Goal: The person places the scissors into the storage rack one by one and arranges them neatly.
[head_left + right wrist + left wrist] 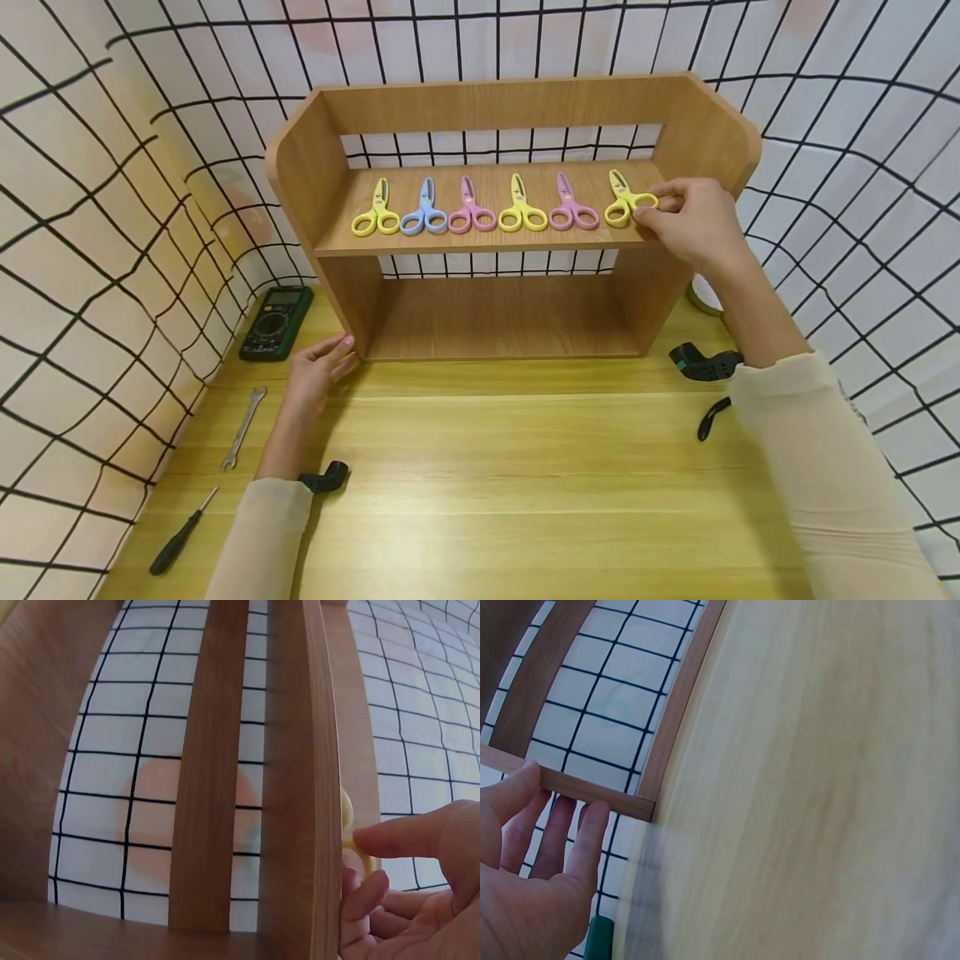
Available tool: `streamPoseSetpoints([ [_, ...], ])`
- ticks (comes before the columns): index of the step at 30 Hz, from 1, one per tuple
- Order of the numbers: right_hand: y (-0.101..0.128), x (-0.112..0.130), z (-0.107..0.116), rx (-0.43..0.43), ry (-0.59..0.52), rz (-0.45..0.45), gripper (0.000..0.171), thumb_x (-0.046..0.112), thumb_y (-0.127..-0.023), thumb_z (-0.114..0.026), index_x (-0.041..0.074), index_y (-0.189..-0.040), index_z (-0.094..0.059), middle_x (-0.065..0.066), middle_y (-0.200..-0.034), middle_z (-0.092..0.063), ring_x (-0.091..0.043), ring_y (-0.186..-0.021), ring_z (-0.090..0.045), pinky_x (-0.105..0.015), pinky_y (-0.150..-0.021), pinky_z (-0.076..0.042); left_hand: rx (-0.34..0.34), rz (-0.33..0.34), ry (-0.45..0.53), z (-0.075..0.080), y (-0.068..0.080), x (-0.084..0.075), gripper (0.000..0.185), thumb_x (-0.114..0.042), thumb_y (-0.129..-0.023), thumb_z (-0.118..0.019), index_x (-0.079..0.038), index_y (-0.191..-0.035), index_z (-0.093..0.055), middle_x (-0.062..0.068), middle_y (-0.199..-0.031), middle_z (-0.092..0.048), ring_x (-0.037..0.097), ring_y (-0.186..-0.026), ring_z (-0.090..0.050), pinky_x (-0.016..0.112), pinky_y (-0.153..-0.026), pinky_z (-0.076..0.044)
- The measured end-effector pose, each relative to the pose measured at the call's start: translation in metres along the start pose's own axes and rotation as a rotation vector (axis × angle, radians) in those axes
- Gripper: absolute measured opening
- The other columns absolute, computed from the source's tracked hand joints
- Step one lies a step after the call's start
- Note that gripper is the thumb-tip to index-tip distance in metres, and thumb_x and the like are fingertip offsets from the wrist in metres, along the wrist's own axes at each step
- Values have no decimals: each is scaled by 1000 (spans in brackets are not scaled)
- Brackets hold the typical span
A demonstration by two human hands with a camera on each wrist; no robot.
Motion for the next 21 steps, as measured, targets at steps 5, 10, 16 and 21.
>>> streamPoseSetpoints([
  [5, -3, -1, 1, 56, 70, 4, 58, 38, -99, -64, 2, -145, -57, -21, -134, -59, -32, -118, -53, -29, -75, -48, -22, -1, -10, -1, 3, -2, 52, -26, -92, -78, -6, -138, -65, -9, -118, -65, 17, -116, -71, 33, -110, -51],
  [10, -4, 0, 1, 57, 126, 14, 56, 37, -99, -64, 1, -141, -59, -22, -136, -59, -34, -122, -51, -34, -77, -47, -37, -23, -46, -3, 4, -3, 53, -27, -93, -78, -2, -138, -64, -10, -111, -69, 15, -112, -73, 35, -109, -53],
  [16, 5, -8, -1, -50, 17, 35, 61, 41, -95, -70, 4, -142, -60, -16, -131, -63, -19, -106, -58, -16, -67, -49, -84, -195, -311, -7, 8, -9, 51, -38, -96, -74, -4, -134, -68, 9, -122, -72, 21, -112, -72, 33, -99, -61],
  [21, 28, -28, -11, -231, -184, 161, 47, 32, -93, -76, 4, -130, -67, 5, -105, -66, 1, -80, -60, -6, -60, -49, -229, -493, -695, -12, 20, -26, 35, -37, -99, -71, -7, -115, -79, 15, -108, -78, 32, -100, -74, 45, -95, -61],
])
Point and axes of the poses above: each hand's wrist, its own y-axis away from the middle knuckle, its own z-axis out of the back of the hand, x = y × z, the point moved 1 cm from there along -y, towards the middle knuckle
